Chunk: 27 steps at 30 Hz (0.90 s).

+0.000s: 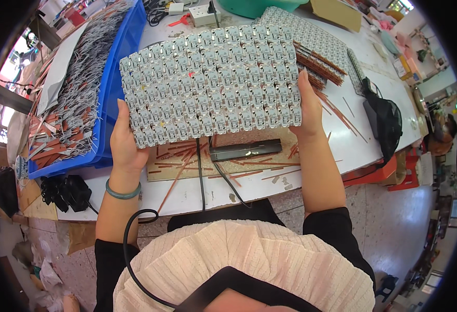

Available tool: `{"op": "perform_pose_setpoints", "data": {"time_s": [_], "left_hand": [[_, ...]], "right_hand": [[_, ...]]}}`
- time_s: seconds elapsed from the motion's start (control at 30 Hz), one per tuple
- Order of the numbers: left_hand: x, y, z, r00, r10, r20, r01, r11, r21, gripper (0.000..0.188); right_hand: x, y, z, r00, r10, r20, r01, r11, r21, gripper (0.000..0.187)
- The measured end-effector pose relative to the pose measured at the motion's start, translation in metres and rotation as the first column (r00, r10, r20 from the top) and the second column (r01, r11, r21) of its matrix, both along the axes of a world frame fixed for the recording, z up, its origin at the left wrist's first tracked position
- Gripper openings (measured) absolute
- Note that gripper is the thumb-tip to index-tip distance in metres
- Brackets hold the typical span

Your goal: Assembling and inspecting sheets of small metal electronic components at a workbench, including writing notes and using a glue gun.

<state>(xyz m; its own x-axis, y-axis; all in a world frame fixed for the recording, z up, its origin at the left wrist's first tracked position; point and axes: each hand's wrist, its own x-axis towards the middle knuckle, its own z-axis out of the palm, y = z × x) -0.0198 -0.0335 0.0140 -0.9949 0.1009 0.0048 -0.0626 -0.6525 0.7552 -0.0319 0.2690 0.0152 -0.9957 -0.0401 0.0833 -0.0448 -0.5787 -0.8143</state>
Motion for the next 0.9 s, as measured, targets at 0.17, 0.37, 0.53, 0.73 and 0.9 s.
{"op": "perform_pose_setpoints", "data": {"time_s": [0.17, 0.37, 0.53, 0.73, 0.9], "left_hand": [[0.0, -0.001, -0.001, 1.0, -0.011, 0.002, 0.011, 1.0, 0.0, 0.048], [0.001, 0.001, 0.001, 1.0, -0.007, 0.002, 0.007, 1.0, 0.017, 0.047], [0.002, -0.001, 0.0, 0.999, 0.018, 0.044, -0.018, 1.0, 0.004, 0.047], [0.0, 0.001, -0.001, 1.0, 0.006, 0.011, -0.006, 0.999, -0.031, 0.048], [0.001, -0.002, -0.005, 0.992, 0.07, -0.108, -0.084, 0.988, -0.131, 0.051]], "right_hand": [[-0.001, 0.001, 0.0, 1.0, 0.027, 0.005, -0.027, 0.999, -0.034, 0.049], [-0.002, 0.0, 0.003, 0.995, 0.094, -0.036, -0.095, 0.995, -0.014, 0.048], [-0.003, 0.002, -0.001, 0.999, 0.034, -0.041, -0.033, 0.999, 0.022, 0.047], [-0.001, 0.004, 0.0, 0.996, 0.044, -0.073, -0.049, 0.997, -0.067, 0.045], [-0.002, 0.007, -0.002, 0.966, 0.155, -0.207, -0.183, 0.975, -0.125, 0.044]]}}
